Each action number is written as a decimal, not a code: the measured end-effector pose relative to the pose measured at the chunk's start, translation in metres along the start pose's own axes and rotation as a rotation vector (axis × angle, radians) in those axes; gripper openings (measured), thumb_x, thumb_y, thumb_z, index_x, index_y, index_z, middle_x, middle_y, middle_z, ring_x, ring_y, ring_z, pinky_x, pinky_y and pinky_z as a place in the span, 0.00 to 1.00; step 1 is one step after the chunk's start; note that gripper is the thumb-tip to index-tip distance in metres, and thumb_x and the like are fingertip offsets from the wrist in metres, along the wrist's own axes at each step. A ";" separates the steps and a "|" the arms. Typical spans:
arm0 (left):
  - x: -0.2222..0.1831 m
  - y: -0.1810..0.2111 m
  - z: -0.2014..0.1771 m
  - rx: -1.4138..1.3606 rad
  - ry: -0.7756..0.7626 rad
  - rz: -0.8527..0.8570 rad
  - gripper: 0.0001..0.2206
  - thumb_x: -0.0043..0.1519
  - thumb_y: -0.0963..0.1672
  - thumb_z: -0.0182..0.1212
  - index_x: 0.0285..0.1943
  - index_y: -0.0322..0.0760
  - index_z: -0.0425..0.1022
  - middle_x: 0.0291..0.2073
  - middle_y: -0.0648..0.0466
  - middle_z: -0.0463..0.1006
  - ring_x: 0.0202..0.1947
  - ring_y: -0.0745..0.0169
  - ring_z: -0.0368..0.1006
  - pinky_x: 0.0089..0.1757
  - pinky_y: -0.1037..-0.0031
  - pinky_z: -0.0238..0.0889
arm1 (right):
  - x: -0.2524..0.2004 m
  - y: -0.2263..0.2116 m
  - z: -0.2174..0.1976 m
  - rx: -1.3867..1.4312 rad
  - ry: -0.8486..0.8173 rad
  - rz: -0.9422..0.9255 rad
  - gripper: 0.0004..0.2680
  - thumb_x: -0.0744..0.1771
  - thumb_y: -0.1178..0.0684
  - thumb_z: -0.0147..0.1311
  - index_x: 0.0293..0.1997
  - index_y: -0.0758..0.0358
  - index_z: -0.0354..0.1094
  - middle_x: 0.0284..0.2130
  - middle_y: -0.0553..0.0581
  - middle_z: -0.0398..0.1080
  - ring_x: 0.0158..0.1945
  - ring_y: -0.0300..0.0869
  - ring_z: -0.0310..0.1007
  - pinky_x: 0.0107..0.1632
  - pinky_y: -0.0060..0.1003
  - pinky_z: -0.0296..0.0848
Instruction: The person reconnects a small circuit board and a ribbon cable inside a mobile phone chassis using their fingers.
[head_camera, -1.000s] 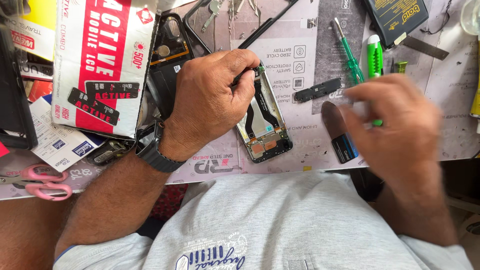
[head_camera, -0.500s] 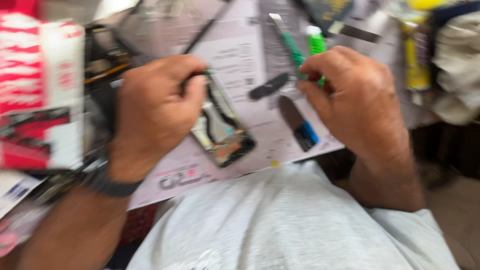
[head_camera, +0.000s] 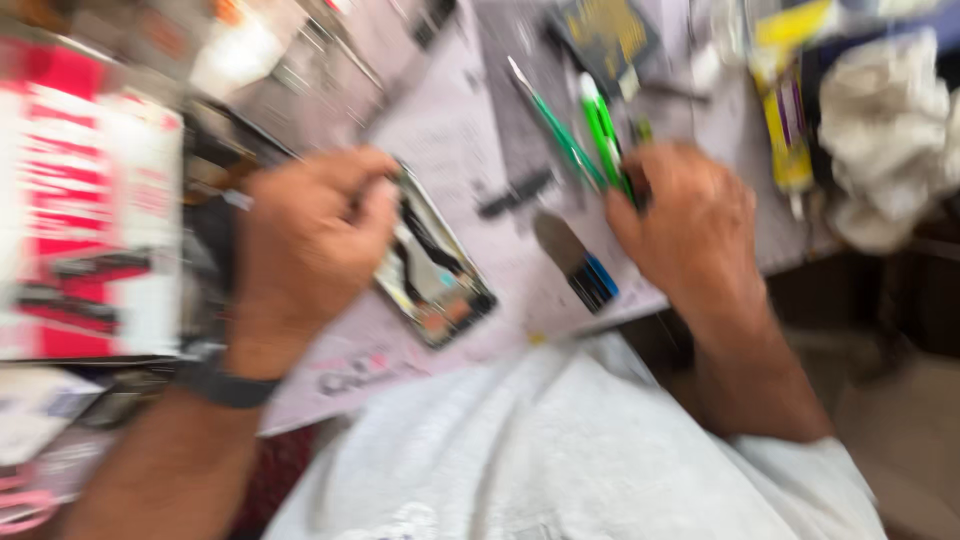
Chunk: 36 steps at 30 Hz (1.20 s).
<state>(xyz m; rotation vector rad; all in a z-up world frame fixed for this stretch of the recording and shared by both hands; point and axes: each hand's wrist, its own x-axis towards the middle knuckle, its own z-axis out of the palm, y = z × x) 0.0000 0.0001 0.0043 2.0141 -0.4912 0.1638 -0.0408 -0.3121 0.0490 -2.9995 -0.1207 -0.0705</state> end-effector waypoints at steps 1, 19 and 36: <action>0.003 -0.002 -0.002 -0.002 -0.009 -0.046 0.05 0.63 0.40 0.64 0.45 0.32 0.80 0.37 0.43 0.81 0.37 0.48 0.80 0.40 0.66 0.72 | 0.001 -0.005 0.001 -0.037 0.013 0.011 0.07 0.65 0.52 0.65 0.41 0.61 0.73 0.36 0.60 0.75 0.40 0.56 0.76 0.41 0.52 0.73; 0.005 0.014 0.000 -0.007 0.042 -0.086 0.07 0.57 0.40 0.62 0.42 0.36 0.80 0.32 0.47 0.83 0.31 0.52 0.82 0.35 0.68 0.74 | 0.003 -0.001 -0.016 0.187 0.132 0.083 0.10 0.61 0.57 0.64 0.44 0.65 0.74 0.32 0.60 0.74 0.32 0.49 0.76 0.38 0.44 0.75; -0.001 -0.004 0.005 0.009 0.035 -0.003 0.05 0.60 0.40 0.63 0.43 0.36 0.79 0.32 0.47 0.81 0.32 0.49 0.80 0.35 0.65 0.71 | 0.058 -0.027 0.022 1.760 -0.269 -0.205 0.06 0.69 0.65 0.63 0.49 0.77 0.72 0.35 0.64 0.75 0.34 0.44 0.79 0.36 0.35 0.81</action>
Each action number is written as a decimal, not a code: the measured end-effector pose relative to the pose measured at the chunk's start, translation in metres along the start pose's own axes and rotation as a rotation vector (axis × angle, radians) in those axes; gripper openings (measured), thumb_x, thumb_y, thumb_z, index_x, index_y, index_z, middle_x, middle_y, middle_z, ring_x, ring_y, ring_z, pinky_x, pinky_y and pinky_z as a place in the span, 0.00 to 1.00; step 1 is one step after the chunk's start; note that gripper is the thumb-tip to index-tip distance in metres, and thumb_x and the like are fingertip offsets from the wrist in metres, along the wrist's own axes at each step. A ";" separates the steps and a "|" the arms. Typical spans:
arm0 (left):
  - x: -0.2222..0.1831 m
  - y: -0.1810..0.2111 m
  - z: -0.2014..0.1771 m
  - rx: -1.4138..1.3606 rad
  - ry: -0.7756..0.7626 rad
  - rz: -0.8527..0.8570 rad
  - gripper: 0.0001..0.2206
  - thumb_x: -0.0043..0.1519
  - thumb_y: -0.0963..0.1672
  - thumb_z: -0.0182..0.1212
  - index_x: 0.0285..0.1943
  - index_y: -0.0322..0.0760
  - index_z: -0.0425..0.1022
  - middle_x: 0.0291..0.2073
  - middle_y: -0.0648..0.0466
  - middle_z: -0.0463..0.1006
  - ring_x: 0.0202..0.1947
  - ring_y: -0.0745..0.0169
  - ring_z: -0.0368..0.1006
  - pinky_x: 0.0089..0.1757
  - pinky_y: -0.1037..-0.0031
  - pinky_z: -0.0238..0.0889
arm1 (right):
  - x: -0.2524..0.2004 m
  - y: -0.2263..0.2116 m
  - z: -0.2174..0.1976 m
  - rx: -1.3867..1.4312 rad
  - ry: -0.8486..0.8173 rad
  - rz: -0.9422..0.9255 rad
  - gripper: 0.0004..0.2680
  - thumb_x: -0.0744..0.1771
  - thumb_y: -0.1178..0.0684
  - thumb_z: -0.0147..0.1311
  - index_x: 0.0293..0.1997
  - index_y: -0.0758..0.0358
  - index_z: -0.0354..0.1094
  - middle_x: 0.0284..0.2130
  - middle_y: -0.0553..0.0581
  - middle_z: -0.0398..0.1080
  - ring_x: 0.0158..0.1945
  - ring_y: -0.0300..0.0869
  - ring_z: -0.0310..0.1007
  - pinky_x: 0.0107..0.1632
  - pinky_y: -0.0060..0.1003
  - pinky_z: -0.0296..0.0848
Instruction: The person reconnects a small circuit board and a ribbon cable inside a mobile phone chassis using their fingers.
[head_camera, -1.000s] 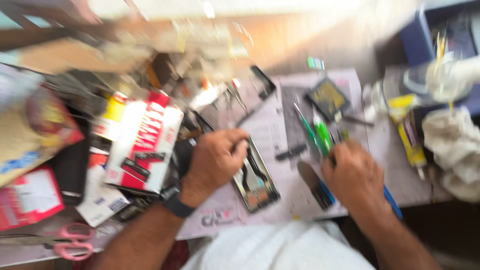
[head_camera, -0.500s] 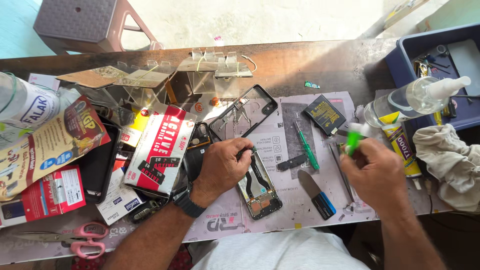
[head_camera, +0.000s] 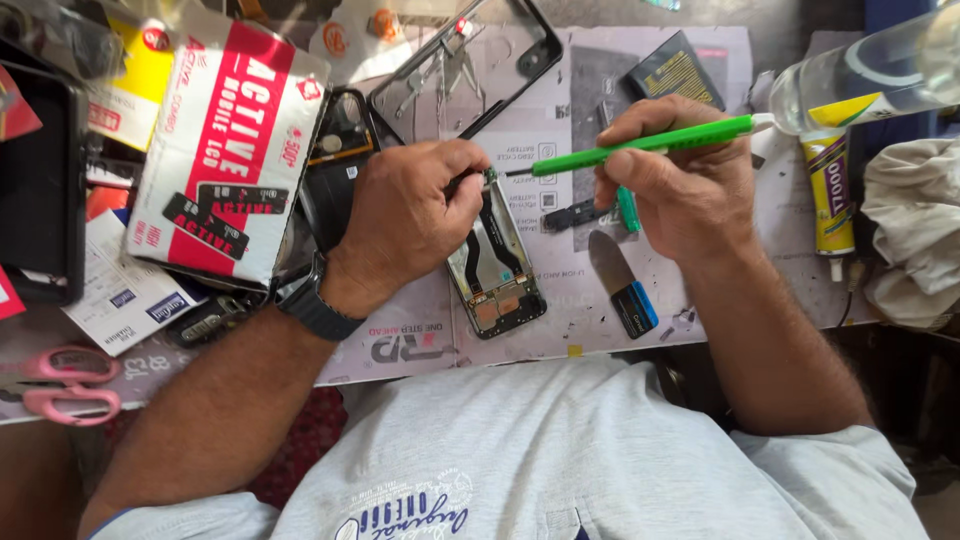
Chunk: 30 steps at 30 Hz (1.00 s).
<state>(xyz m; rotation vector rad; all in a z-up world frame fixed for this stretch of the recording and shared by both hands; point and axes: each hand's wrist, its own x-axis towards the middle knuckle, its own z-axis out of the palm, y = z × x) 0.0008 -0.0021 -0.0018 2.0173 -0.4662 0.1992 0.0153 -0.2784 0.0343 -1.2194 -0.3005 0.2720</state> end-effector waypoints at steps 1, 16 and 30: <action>0.001 0.000 0.000 -0.004 0.009 0.011 0.05 0.61 0.40 0.63 0.43 0.35 0.79 0.32 0.47 0.81 0.32 0.50 0.80 0.35 0.65 0.71 | 0.002 0.001 0.000 -0.014 -0.004 -0.001 0.06 0.69 0.65 0.63 0.49 0.77 0.73 0.36 0.64 0.75 0.34 0.44 0.79 0.37 0.35 0.81; 0.002 -0.004 -0.001 0.006 -0.043 0.008 0.04 0.65 0.39 0.63 0.47 0.34 0.79 0.31 0.49 0.81 0.28 0.56 0.79 0.31 0.67 0.70 | 0.005 0.022 -0.012 -0.162 -0.067 -0.034 0.06 0.71 0.70 0.63 0.50 0.73 0.70 0.43 0.68 0.77 0.45 0.48 0.82 0.49 0.40 0.85; 0.000 -0.008 0.000 0.038 -0.035 0.040 0.04 0.67 0.39 0.63 0.49 0.34 0.78 0.32 0.49 0.81 0.29 0.56 0.79 0.32 0.67 0.69 | 0.015 0.022 -0.003 -0.286 -0.102 -0.015 0.07 0.68 0.68 0.64 0.48 0.69 0.72 0.42 0.66 0.77 0.45 0.45 0.82 0.49 0.37 0.85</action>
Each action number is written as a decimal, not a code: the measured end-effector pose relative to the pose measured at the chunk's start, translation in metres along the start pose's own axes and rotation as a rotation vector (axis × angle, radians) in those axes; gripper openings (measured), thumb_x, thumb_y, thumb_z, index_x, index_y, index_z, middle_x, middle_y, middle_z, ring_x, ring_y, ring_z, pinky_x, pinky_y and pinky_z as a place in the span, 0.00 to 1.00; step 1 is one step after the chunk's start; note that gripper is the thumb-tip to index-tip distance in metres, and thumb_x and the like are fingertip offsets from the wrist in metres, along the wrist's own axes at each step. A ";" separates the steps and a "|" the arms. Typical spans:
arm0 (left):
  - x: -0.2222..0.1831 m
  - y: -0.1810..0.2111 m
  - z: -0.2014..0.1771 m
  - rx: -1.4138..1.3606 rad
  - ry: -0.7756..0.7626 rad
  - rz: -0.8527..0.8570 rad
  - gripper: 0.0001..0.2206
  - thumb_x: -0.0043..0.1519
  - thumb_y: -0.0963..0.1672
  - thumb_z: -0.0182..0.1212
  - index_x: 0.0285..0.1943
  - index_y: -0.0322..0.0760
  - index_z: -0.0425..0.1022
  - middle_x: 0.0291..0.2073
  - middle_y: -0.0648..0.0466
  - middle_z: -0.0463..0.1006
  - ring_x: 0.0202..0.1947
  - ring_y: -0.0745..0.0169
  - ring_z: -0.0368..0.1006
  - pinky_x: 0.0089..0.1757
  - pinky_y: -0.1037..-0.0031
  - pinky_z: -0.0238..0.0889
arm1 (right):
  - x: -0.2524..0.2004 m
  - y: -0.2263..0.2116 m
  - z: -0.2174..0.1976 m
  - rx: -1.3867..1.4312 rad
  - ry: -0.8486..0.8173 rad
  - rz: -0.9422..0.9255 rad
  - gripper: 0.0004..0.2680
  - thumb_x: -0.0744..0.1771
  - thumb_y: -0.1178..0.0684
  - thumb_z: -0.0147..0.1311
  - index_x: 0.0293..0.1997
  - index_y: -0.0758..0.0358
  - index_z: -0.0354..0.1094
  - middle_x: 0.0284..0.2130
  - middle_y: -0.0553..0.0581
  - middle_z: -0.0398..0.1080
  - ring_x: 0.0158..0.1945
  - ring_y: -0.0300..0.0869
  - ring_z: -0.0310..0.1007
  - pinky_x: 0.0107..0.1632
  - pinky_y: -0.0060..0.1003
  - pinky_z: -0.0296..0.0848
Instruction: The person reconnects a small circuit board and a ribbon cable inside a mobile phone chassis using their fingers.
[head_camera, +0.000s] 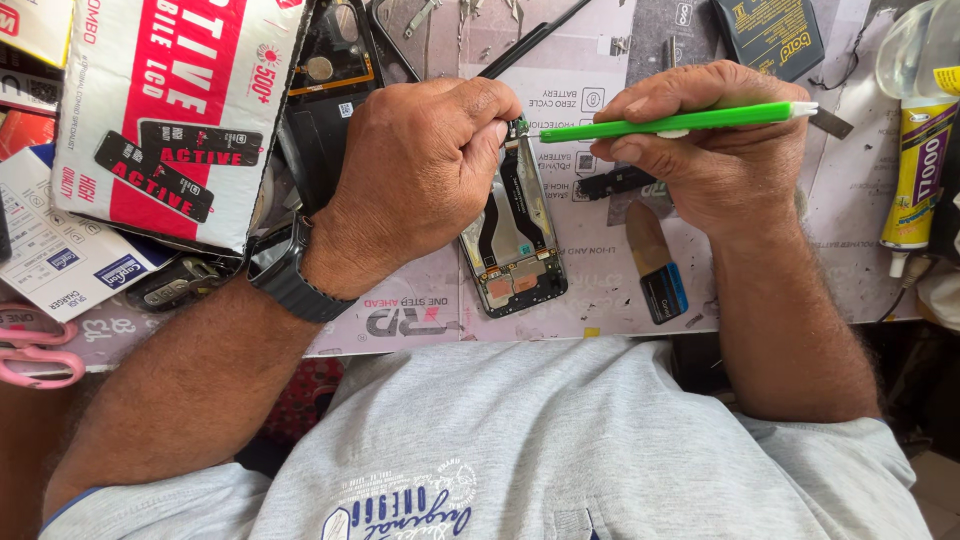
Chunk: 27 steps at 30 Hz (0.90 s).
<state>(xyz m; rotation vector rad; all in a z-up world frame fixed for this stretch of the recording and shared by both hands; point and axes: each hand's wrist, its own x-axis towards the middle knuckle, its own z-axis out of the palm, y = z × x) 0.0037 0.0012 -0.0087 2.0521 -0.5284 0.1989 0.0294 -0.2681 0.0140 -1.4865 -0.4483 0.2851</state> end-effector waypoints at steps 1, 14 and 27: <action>0.000 0.000 0.000 0.003 -0.002 -0.001 0.04 0.66 0.39 0.63 0.49 0.34 0.79 0.32 0.49 0.81 0.29 0.56 0.79 0.32 0.67 0.69 | 0.000 0.000 0.000 -0.003 -0.003 -0.003 0.07 0.68 0.68 0.64 0.48 0.69 0.72 0.43 0.65 0.77 0.45 0.45 0.82 0.49 0.36 0.85; -0.001 -0.001 0.000 -0.005 0.003 0.029 0.04 0.66 0.38 0.64 0.48 0.35 0.79 0.31 0.50 0.80 0.27 0.60 0.78 0.31 0.70 0.68 | 0.003 0.011 -0.008 0.116 -0.002 0.038 0.06 0.69 0.69 0.62 0.48 0.71 0.72 0.43 0.68 0.77 0.43 0.48 0.82 0.45 0.38 0.86; -0.002 -0.001 0.001 -0.034 0.010 0.042 0.06 0.65 0.37 0.65 0.48 0.36 0.78 0.34 0.49 0.80 0.32 0.55 0.79 0.34 0.68 0.70 | 0.002 0.012 -0.010 0.237 0.055 0.123 0.04 0.70 0.67 0.64 0.47 0.73 0.72 0.37 0.70 0.77 0.37 0.49 0.82 0.41 0.42 0.85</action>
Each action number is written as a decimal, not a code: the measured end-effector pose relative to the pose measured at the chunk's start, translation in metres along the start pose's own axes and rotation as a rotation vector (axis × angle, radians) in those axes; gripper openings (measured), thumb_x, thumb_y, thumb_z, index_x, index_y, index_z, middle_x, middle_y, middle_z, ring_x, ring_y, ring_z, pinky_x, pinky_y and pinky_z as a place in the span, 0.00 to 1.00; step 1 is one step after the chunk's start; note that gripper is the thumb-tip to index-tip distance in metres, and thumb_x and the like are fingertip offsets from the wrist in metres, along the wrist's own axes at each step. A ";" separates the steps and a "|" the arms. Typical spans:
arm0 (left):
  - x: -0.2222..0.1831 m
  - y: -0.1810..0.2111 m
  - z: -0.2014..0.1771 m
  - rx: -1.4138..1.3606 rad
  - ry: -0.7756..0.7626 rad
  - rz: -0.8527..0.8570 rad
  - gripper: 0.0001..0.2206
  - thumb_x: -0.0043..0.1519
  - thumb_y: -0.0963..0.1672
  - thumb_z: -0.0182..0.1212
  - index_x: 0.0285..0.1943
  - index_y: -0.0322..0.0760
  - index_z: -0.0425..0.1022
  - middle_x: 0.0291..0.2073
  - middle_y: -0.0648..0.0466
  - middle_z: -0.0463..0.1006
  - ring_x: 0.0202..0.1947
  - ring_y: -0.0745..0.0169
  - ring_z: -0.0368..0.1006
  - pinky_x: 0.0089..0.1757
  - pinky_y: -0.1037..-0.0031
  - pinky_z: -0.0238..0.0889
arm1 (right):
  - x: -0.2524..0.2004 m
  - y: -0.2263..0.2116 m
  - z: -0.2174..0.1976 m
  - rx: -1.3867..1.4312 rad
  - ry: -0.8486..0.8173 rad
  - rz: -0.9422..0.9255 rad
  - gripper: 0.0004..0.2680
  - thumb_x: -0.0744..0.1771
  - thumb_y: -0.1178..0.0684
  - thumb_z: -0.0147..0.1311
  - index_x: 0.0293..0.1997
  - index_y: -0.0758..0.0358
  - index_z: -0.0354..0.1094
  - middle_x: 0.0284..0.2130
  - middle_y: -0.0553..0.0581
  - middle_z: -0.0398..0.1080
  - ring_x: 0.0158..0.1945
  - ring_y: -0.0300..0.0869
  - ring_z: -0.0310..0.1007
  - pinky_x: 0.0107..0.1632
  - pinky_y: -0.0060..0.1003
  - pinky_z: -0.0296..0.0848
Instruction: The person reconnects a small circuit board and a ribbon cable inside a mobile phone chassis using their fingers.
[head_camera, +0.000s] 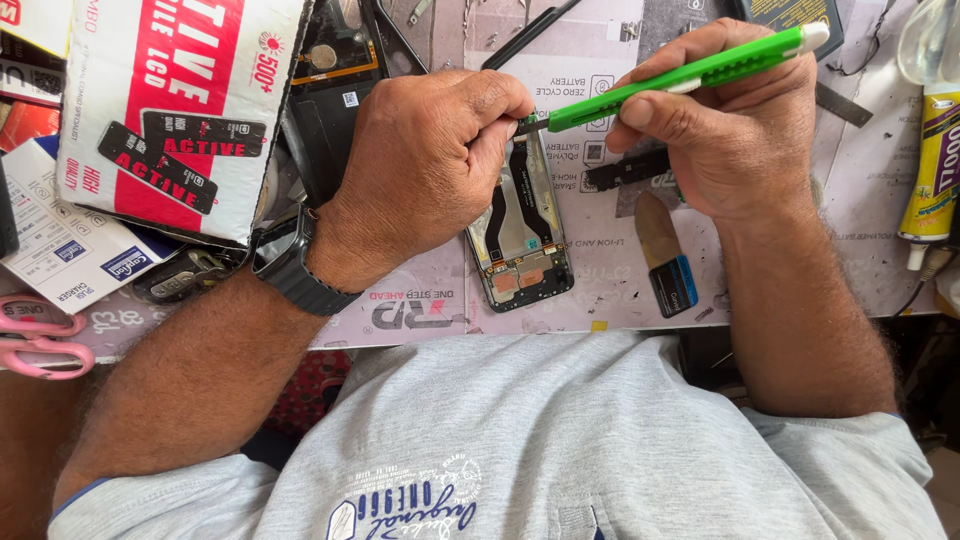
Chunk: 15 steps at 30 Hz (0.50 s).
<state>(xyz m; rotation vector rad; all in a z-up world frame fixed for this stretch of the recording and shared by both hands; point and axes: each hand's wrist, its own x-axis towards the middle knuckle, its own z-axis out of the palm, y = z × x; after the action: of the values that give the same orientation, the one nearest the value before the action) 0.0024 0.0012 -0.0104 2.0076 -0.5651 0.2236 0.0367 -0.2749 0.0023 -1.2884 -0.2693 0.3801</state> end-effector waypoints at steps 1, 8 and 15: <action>0.000 0.000 0.000 -0.002 0.000 0.003 0.06 0.65 0.37 0.65 0.48 0.36 0.78 0.34 0.50 0.80 0.32 0.55 0.79 0.35 0.68 0.70 | 0.001 -0.001 0.001 -0.004 0.001 -0.004 0.04 0.70 0.67 0.64 0.48 0.73 0.73 0.36 0.69 0.77 0.37 0.49 0.82 0.41 0.42 0.85; 0.000 0.001 0.000 -0.005 -0.010 0.000 0.06 0.65 0.37 0.66 0.48 0.36 0.78 0.33 0.49 0.80 0.32 0.54 0.79 0.35 0.67 0.70 | 0.003 -0.002 0.004 -0.002 -0.004 -0.009 0.05 0.70 0.65 0.64 0.48 0.74 0.73 0.36 0.68 0.77 0.36 0.49 0.82 0.40 0.42 0.85; 0.000 -0.001 0.001 -0.002 -0.009 0.012 0.06 0.66 0.37 0.65 0.49 0.34 0.78 0.35 0.49 0.81 0.33 0.57 0.80 0.36 0.70 0.72 | 0.003 -0.003 0.004 -0.013 -0.018 -0.032 0.05 0.70 0.65 0.64 0.49 0.75 0.72 0.36 0.69 0.77 0.37 0.49 0.82 0.41 0.43 0.86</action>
<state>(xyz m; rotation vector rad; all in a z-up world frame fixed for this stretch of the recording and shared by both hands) 0.0028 0.0012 -0.0114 2.0045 -0.5825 0.2213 0.0381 -0.2710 0.0062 -1.2923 -0.3077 0.3631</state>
